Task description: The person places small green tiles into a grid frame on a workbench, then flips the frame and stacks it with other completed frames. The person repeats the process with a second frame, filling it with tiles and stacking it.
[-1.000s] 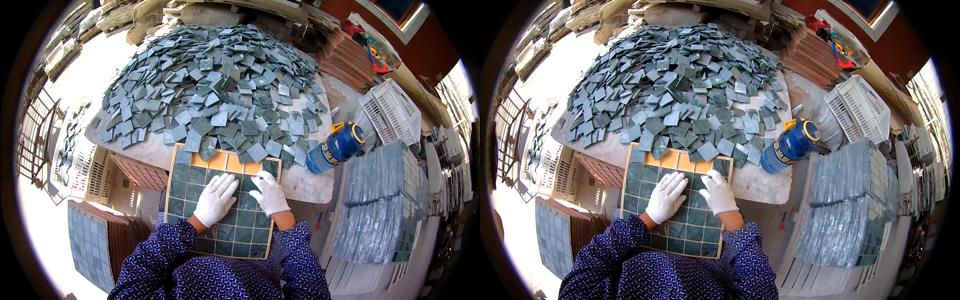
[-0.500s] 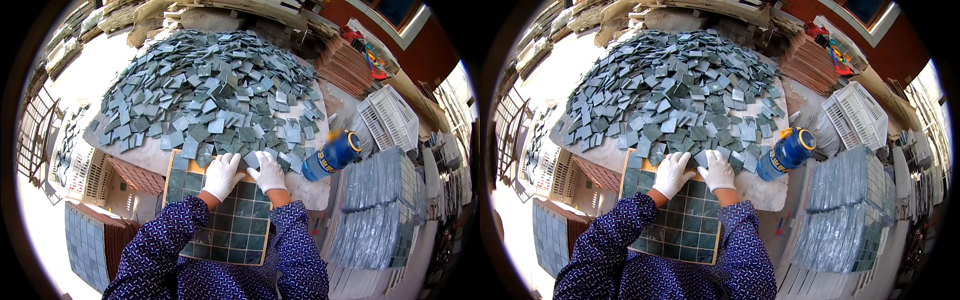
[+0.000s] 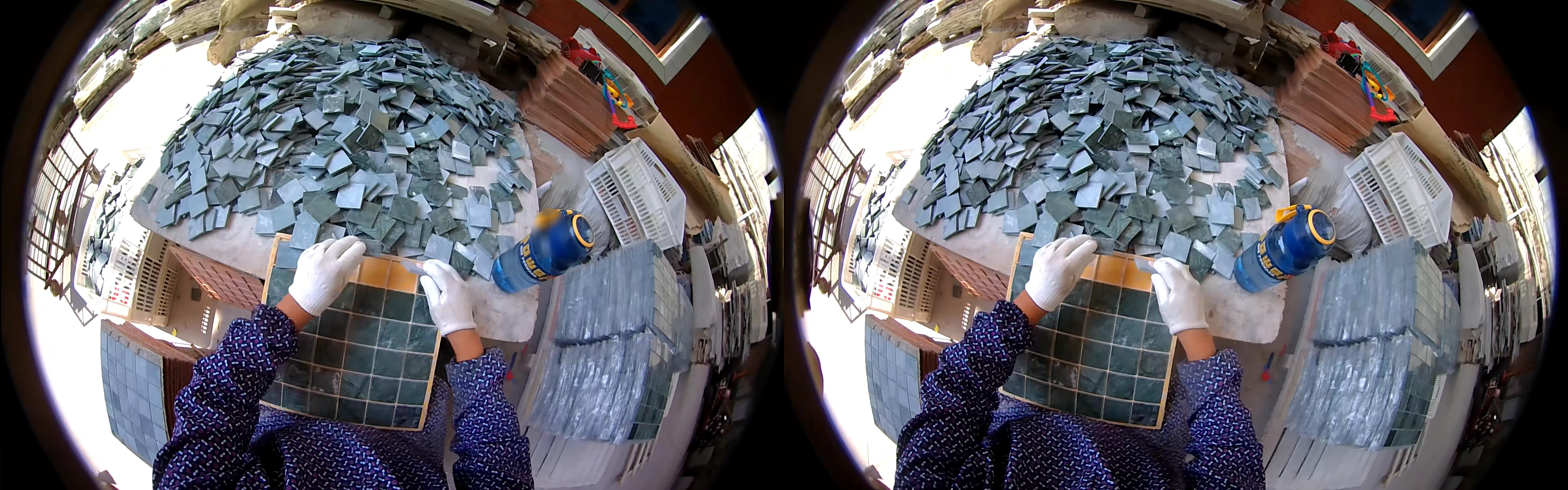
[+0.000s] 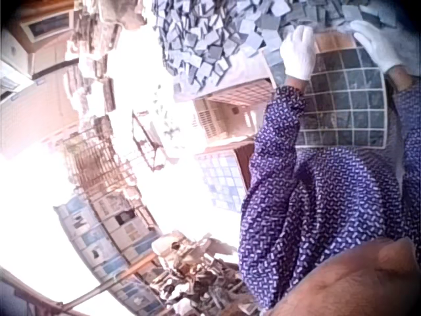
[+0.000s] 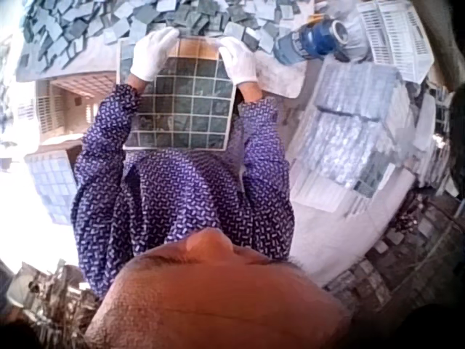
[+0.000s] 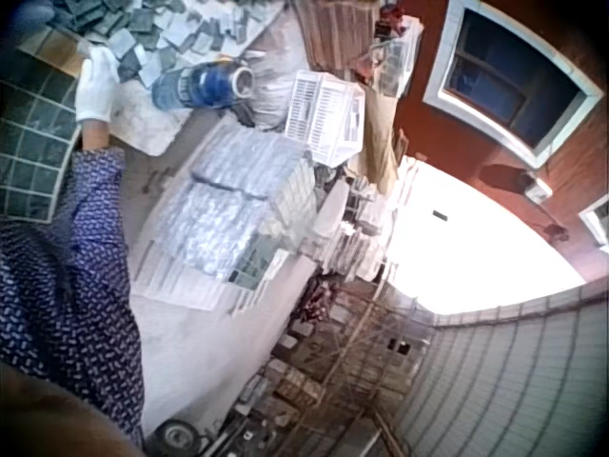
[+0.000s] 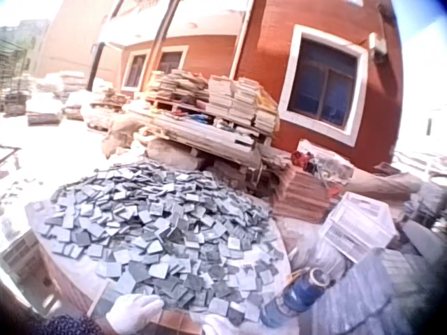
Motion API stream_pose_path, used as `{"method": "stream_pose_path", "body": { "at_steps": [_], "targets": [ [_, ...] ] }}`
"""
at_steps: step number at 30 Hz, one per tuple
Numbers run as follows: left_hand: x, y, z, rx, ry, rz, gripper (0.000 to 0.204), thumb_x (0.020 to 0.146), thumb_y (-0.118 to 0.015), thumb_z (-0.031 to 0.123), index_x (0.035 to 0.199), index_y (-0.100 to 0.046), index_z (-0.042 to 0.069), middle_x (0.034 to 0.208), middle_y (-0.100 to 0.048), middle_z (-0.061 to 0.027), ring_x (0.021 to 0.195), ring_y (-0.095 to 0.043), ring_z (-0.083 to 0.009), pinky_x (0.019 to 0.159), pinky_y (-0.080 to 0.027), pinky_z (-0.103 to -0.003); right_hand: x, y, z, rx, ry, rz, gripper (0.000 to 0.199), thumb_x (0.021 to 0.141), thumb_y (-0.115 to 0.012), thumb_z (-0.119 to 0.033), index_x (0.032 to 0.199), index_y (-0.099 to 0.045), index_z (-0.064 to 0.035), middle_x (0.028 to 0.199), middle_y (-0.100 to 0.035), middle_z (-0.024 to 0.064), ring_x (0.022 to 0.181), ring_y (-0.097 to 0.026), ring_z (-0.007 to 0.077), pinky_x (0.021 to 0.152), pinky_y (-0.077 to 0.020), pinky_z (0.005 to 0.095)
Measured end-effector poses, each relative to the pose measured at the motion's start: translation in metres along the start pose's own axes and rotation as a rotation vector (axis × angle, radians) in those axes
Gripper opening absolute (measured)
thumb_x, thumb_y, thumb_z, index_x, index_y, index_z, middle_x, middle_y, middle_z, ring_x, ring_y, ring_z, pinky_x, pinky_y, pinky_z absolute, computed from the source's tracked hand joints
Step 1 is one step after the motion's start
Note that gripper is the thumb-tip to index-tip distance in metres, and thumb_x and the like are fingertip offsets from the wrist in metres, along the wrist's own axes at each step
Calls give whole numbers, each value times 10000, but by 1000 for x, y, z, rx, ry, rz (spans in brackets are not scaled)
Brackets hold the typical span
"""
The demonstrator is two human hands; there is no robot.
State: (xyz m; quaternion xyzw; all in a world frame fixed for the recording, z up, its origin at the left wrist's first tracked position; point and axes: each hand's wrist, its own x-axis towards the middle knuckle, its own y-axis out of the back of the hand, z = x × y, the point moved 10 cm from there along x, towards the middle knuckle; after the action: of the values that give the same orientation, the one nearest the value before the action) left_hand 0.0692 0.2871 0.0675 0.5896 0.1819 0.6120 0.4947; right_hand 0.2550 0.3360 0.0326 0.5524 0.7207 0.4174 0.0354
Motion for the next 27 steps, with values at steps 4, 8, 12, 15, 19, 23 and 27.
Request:
{"method": "stream_pose_path", "body": {
  "at_steps": [4, 8, 12, 15, 19, 23, 27],
  "targets": [
    [-46, -14, -3, 12, -108, -153, 220, 794, -633, 158, 1000, -597, 90, 1150, -610, -62, 947, -621, -244, 783, -517, -360, -19, -32, -18, -278, 156, -142, 314, 754, -721, -142, 1053, -643, -83, 1153, -599, 107, 990, -592, 324, 859, -487, 421],
    [-41, -16, -12, -44, 51, -148, 449, 785, -691, 210, 1180, -535, 67, 1246, -539, -112, 960, -614, -290, 818, -517, -378, -12, -28, -22, -312, 132, -122, 375, 780, -704, -148, 1132, -594, -84, 1196, -574, 117, 1042, -569, 323, 860, -488, 422],
    [-33, -38, -17, -85, 87, -376, 577, 779, -718, 212, 1280, -480, 50, 1305, -495, -148, 1042, -578, -337, 884, -492, -400, -9, -37, -26, -403, 271, -186, 307, 802, -674, -115, 1101, -615, -74, 1139, -613, 111, 1019, -594, 315, 848, -497, 411],
    [-28, -41, -12, -155, 80, -377, 567, 777, -715, 186, 1277, -485, 51, 1291, -505, -148, 1060, -570, -347, 889, -488, -402, 3, -11, -26, -207, 232, 7, 225, 815, -661, -101, 1037, -646, -71, 1036, -657, 122, 950, -629, 318, 824, -508, 408],
    [-18, -34, -3, -261, 13, -263, 596, 766, -725, 180, 1287, -466, 46, 1269, -510, -149, 1094, -552, -347, 890, -488, -403, 22, -23, 13, 41, -171, -100, 188, 869, -606, -153, 1051, -629, -112, 1020, -657, 118, 945, -629, 354, 806, -511, 418],
    [-21, -45, -10, -301, 66, -299, 633, 751, -734, 147, 1309, -463, 22, 1296, -508, -181, 1115, -542, -368, 929, -470, -408, 20, -29, 8, -147, -26, -116, 207, 843, -631, -159, 1049, -638, -137, 1075, -634, 96, 945, -630, 335, 816, -513, 420],
    [-22, -43, -18, -387, 136, -285, 555, 735, -727, 103, 1234, -510, -10, 1251, -514, -201, 1069, -560, -393, 913, -479, -406, 13, -34, 3, -199, 42, -182, 229, 816, -656, -147, 1044, -654, -130, 1079, -623, 66, 986, -614, 297, 843, -508, 405]
  ]
}}
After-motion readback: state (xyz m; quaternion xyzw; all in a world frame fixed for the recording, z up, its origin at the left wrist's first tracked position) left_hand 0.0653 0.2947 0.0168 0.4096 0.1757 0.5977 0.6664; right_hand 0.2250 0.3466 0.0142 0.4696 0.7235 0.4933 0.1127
